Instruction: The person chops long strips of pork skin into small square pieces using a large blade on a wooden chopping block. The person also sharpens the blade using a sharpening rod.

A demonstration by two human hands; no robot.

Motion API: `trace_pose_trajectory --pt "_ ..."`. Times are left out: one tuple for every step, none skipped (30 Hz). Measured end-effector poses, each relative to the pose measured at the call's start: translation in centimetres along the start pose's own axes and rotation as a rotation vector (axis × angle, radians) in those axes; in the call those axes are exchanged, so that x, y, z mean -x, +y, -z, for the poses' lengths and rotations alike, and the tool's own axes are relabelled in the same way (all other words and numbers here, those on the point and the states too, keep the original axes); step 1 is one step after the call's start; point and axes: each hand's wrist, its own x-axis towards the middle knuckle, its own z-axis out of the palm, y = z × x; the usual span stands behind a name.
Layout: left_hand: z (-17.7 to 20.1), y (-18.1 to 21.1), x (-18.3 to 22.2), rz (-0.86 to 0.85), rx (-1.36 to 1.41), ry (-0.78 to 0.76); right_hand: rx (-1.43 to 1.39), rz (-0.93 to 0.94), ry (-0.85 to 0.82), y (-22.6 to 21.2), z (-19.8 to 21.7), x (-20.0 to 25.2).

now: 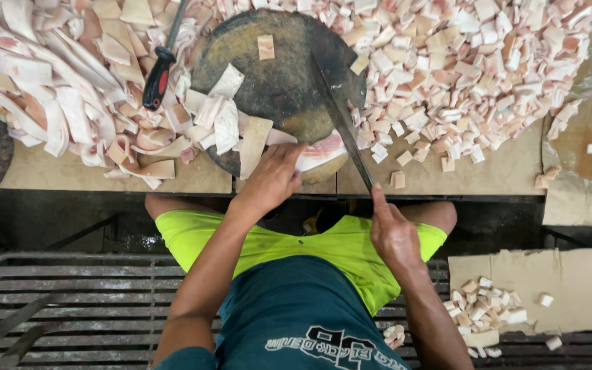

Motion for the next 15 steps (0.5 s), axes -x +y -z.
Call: trace_pose_trajectory --pt "0.4 0.2 0.2 0.029 -0.054 0.013 -0.028 -0.01 0.022 0.2 0.6 -0.1" --pt "0.7 0.6 0.8 0.064 -0.101 0.019 -0.056 -0.027 0.035 0.2 1.3 0.3" --pt "1.0 0.9 1.5 0.099 -0.149 0.025 -0.076 0.004 0.107 0.2 2.1 0.9" --pt "1.2 1.2 1.8 0.122 -0.168 0.032 -0.095 0.037 0.18 0.4 2.7 1.2" --pt "1.4 1.3 2.0 0.145 -0.187 0.039 -0.114 0.07 0.253 0.4 3.0 1.3" --pt "1.4 1.4 2.4 0.17 -0.204 0.043 -0.139 0.101 0.3 0.4 3.1 1.6" --pt "1.3 1.4 2.5 0.18 -0.198 0.025 -0.165 0.131 0.347 0.4 2.8 1.7" --pt "1.3 1.2 2.5 0.186 -0.193 0.009 -0.189 0.163 0.397 0.4 2.4 1.7" --pt "1.3 1.2 2.6 0.193 -0.189 -0.007 -0.115 0.138 0.289 0.3 1.7 1.5" --pt "1.3 1.0 2.5 0.178 -0.185 0.005 -0.041 0.12 0.183 0.4 0.8 1.0" --pt "1.4 0.9 2.6 0.163 -0.181 0.016 0.034 0.102 0.078 0.6 0.2 0.8" --pt "1.3 0.9 2.6 0.149 -0.175 0.023 0.054 0.059 0.007 0.7 -0.2 0.8" --pt "1.2 1.0 2.6 0.165 -0.159 0.034 0.073 0.015 -0.065 0.9 -0.4 1.0" --pt "1.1 0.9 2.3 0.171 -0.146 0.052 0.096 -0.026 -0.123 1.2 -0.6 0.9" --pt "1.0 0.7 1.8 0.177 -0.134 0.071 0.029 -0.023 -0.068 1.4 -0.7 0.9"
